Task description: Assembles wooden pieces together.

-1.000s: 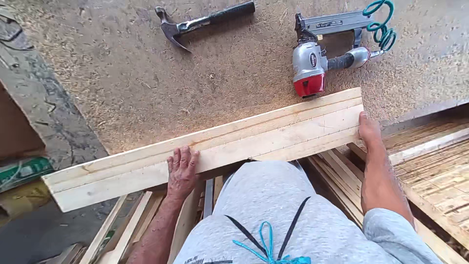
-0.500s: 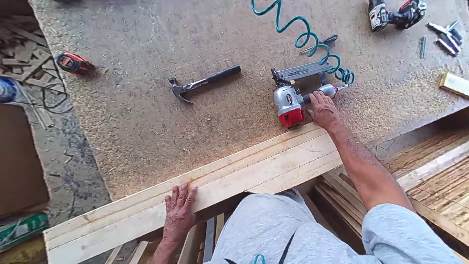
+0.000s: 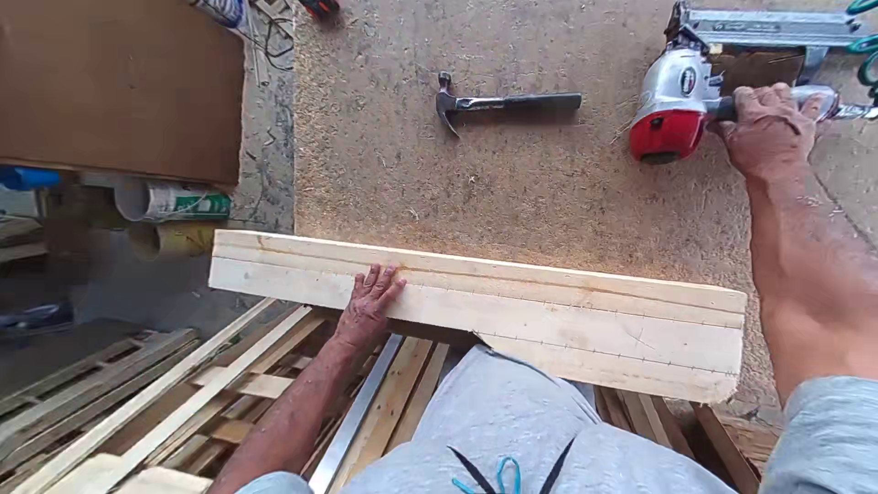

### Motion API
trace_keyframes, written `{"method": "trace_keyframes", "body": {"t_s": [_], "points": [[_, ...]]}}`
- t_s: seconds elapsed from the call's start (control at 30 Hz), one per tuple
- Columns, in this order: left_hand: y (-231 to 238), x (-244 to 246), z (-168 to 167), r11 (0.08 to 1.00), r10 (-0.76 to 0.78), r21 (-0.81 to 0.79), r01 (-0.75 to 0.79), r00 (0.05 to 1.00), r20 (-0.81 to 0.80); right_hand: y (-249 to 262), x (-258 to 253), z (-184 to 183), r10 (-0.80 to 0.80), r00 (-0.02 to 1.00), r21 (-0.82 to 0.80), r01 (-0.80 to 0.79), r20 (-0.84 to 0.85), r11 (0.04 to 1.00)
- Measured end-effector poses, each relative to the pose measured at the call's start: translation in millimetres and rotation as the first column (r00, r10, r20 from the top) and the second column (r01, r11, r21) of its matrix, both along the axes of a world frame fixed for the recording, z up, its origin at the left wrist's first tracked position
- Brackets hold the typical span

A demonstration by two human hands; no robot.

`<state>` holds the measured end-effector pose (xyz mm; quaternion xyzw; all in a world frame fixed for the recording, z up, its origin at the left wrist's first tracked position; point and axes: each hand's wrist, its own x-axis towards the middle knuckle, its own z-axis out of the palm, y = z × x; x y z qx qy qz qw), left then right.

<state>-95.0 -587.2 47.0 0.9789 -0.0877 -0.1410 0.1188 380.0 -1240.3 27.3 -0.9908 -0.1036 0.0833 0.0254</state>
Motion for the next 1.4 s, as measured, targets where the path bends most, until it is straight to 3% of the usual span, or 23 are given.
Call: {"method": "trace_keyframes", "body": {"t_s": [0.1,0.17,0.3,0.4,0.47,0.5,0.63,0.77,0.9,0.97,1.1,1.23,1.33,1.4], "points": [[-9,-1,4,0.998,0.052,0.037,-0.052,0.998,-0.017,23,43,12,-0.185,0.982,-0.019,0.185,-0.031,0.983],[-11,3,12,0.998,0.061,0.036,-0.060,0.998,-0.035,48,23,34,-0.191,0.977,0.020,0.194,-0.100,0.981],[-4,46,47,1.000,0.007,0.002,-0.007,0.968,-0.249,64,-108,88,0.113,0.949,0.233,-0.043,-0.294,0.971],[5,112,86,0.999,-0.037,0.002,0.041,0.908,-0.417,53,-214,139,0.346,0.789,0.377,-0.157,-0.508,0.913],[10,163,99,1.000,-0.018,0.015,0.025,0.934,-0.358,45,-252,161,0.402,0.832,0.378,-0.256,-0.382,0.890],[12,184,98,1.000,0.010,0.025,-0.002,0.939,-0.344,42,-257,163,0.356,0.893,0.321,-0.263,-0.276,0.910],[8,252,82,0.995,0.099,0.013,-0.101,0.926,-0.363,38,-194,111,0.100,0.995,0.152,-0.100,0.008,0.983],[-1,288,46,0.989,0.136,0.003,-0.145,0.921,-0.366,32,-125,75,0.122,0.992,0.136,-0.117,-0.030,0.984],[-40,303,24,0.996,0.085,-0.004,-0.093,0.925,-0.370,-8,-109,54,0.062,0.990,0.106,-0.048,-0.127,0.993],[-60,298,15,0.993,0.120,0.028,-0.117,0.959,-0.256,-19,-120,48,0.025,0.977,0.065,-0.011,-0.213,0.998],[-65,266,16,0.955,0.253,-0.123,-0.268,0.959,-0.125,11,-184,55,-0.024,0.951,0.116,0.063,-0.310,0.991],[-61,160,16,0.968,0.090,-0.228,-0.102,0.994,-0.060,67,-298,66,0.094,0.954,0.331,0.006,-0.285,0.944],[-59,72,-1,0.978,-0.069,-0.200,0.061,0.997,-0.029,84,-381,38,0.257,0.907,0.378,-0.121,-0.334,0.918],[-58,36,-10,0.985,-0.115,-0.134,0.112,0.993,-0.016,84,-413,13,0.275,0.899,0.344,-0.153,-0.340,0.926]]}}
